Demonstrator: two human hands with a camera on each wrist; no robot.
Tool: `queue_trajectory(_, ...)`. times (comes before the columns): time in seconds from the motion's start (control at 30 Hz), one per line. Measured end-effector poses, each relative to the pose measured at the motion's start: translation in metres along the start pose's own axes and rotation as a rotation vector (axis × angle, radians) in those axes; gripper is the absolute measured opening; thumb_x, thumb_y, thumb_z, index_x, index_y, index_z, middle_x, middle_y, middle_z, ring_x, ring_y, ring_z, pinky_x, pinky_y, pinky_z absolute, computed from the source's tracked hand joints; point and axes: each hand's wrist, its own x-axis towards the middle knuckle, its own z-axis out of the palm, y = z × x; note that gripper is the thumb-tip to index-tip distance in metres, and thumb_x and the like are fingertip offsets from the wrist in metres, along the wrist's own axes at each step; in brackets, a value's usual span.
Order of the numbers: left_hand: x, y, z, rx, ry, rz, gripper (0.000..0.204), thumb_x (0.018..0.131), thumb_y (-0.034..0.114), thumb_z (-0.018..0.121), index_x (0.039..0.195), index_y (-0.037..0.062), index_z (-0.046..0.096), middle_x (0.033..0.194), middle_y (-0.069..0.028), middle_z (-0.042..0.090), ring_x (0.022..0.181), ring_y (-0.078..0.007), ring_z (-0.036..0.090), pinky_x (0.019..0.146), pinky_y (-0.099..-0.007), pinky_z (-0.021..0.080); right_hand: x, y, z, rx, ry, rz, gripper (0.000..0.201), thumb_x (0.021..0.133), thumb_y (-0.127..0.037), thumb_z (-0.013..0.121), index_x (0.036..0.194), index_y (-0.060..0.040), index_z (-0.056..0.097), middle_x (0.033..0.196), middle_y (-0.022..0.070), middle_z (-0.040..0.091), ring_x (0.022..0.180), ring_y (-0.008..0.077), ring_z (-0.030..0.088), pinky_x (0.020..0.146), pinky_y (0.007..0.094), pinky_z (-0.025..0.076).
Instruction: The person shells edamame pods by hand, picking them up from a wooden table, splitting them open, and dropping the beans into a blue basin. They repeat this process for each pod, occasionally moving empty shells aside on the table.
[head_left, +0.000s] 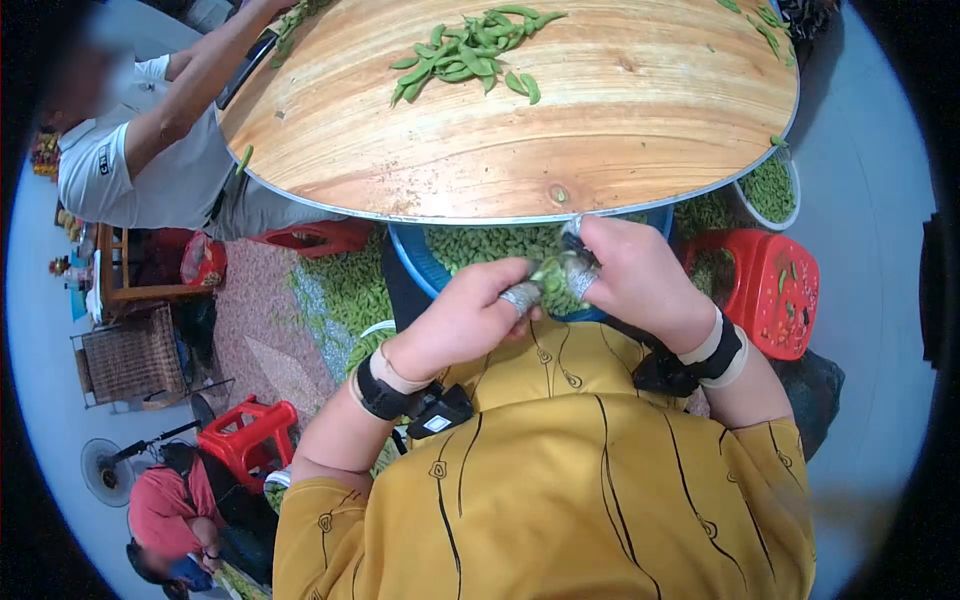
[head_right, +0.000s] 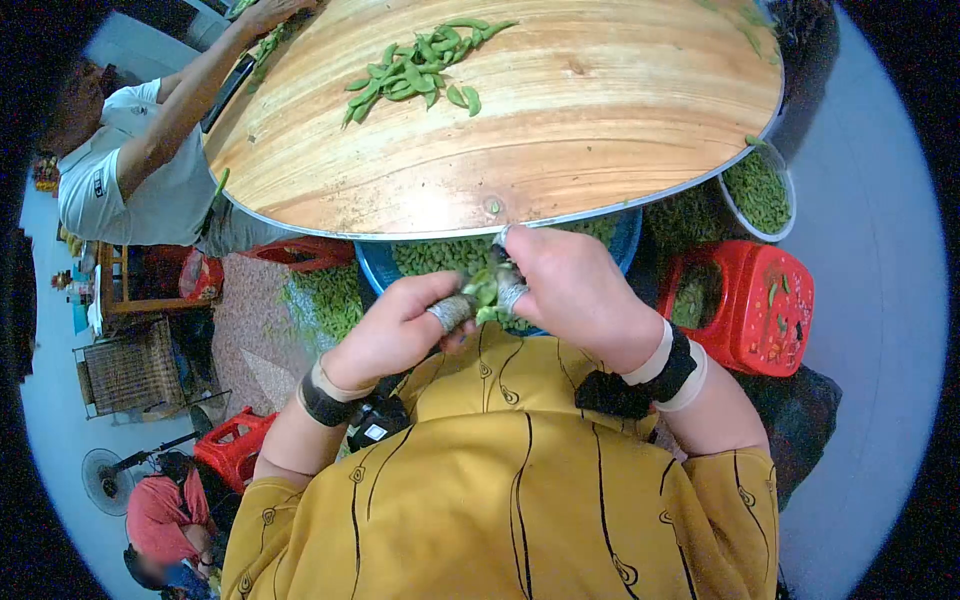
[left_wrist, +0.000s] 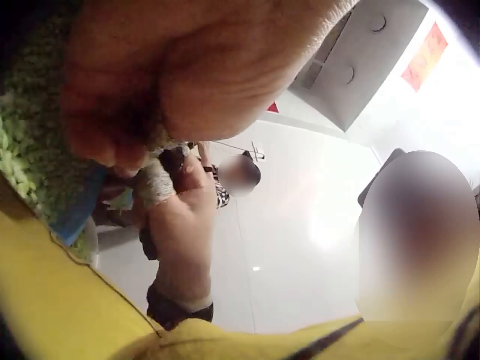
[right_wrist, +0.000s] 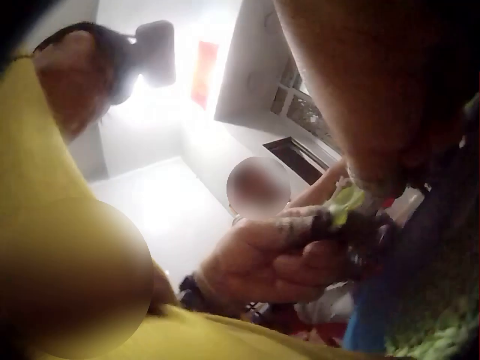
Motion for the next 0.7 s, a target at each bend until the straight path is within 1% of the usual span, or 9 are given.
queue_trajectory(0.23,-0.013,-0.013,-0.013,0.263,0.390,-0.101,0.016,0.093,0.012,0.051,0.083,0.0009,0.057,0.068,-0.0038,0.056,0.056,-0.0096,0.049,0.052,-0.0246,0.042,-0.003,-0.010,-0.005,0.016,0.070,-0.021,0.018,0.079,-0.014,0.063,0.082,-0.0015,0.051,0.074,0.0200,0.057,0.072,0.0394,0.058,0.060,0.0445,0.046)
queue_trajectory(0.3,-0.014,-0.006,-0.008,0.657,0.455,0.220,0.008,0.086,0.007,0.054,0.080,0.0009,0.055,0.064,-0.0121,0.054,0.053,-0.0228,0.052,0.052,-0.0313,0.043,-0.001,-0.017,-0.003,0.037,0.112,-0.071,0.018,0.079,-0.015,0.063,0.082,-0.0015,0.051,0.072,0.0200,0.057,0.071,0.0394,0.058,0.060,0.0445,0.045)
queue_trajectory(0.33,-0.013,-0.002,-0.005,0.655,0.457,0.219,0.008,0.086,0.007,0.054,0.080,0.0009,0.055,0.064,-0.0121,0.054,0.053,-0.0228,0.052,0.052,-0.0313,0.043,0.000,-0.020,0.001,0.096,0.050,-0.087,0.018,0.080,-0.015,0.062,0.082,-0.0016,0.050,0.072,0.0201,0.057,0.070,0.0394,0.058,0.059,0.0433,0.045)
queue_trajectory(0.4,-0.011,0.004,0.001,0.748,0.395,0.513,0.004,0.078,0.004,0.056,0.076,0.0015,0.054,0.062,-0.0169,0.050,0.056,-0.0352,0.052,0.052,-0.0379,0.043,0.000,-0.024,0.002,0.154,-0.019,-0.110,0.019,0.081,-0.016,0.062,0.082,-0.0017,0.049,0.071,0.0203,0.057,0.070,0.0394,0.058,0.059,0.0421,0.045)
queue_trajectory(0.47,-0.013,0.007,-0.001,0.709,0.368,0.528,0.002,0.074,0.004,0.055,0.074,0.0025,0.054,0.059,-0.0154,0.049,0.058,-0.0372,0.052,0.052,-0.0396,0.044,-0.003,-0.028,0.000,0.370,-0.221,0.144,0.021,0.083,-0.019,0.062,0.084,-0.0022,0.050,0.072,0.0214,0.056,0.067,0.0408,0.055,0.057,0.0401,0.045)
queue_trajectory(0.5,-0.015,0.009,-0.003,0.596,0.216,0.540,0.002,0.076,0.005,0.056,0.075,0.0027,0.055,0.060,-0.0147,0.050,0.057,-0.0354,0.053,0.052,-0.0384,0.044,-0.004,-0.024,0.001,0.384,-0.218,0.054,0.023,0.085,-0.023,0.063,0.083,-0.0033,0.052,0.067,0.0145,0.058,0.058,0.0305,0.056,0.053,0.0340,0.044)
queue_trajectory(0.53,-0.017,0.009,-0.005,0.483,0.059,0.550,0.002,0.077,0.005,0.056,0.077,0.0029,0.056,0.061,-0.0140,0.052,0.057,-0.0337,0.054,0.053,-0.0372,0.044,-0.004,-0.024,-0.002,0.386,-0.223,0.051,0.023,0.085,-0.023,0.063,0.083,-0.0033,0.052,0.067,0.0145,0.058,0.058,0.0305,0.056,0.053,0.0340,0.044)
queue_trajectory(0.63,-0.022,0.013,-0.003,0.177,-0.136,0.436,0.006,0.085,0.008,0.055,0.084,0.0030,0.058,0.061,-0.0086,0.054,0.055,-0.0222,0.056,0.052,-0.0323,0.044,-0.005,-0.024,-0.014,0.966,-0.671,0.450,0.021,0.084,-0.023,0.066,0.081,-0.0060,0.056,0.061,-0.0033,0.055,0.058,0.0036,0.051,0.051,0.0225,0.041)
queue_trajectory(0.7,-0.023,0.016,-0.005,-0.022,-0.267,0.298,0.011,0.092,0.012,0.053,0.089,0.0026,0.059,0.061,-0.0034,0.051,0.055,-0.0113,0.052,0.052,-0.0286,0.044,-0.004,-0.021,-0.010,0.962,-0.620,0.393,0.019,0.085,-0.022,0.065,0.081,-0.0054,0.055,0.061,-0.0023,0.055,0.058,0.0045,0.051,0.051,0.0234,0.041)
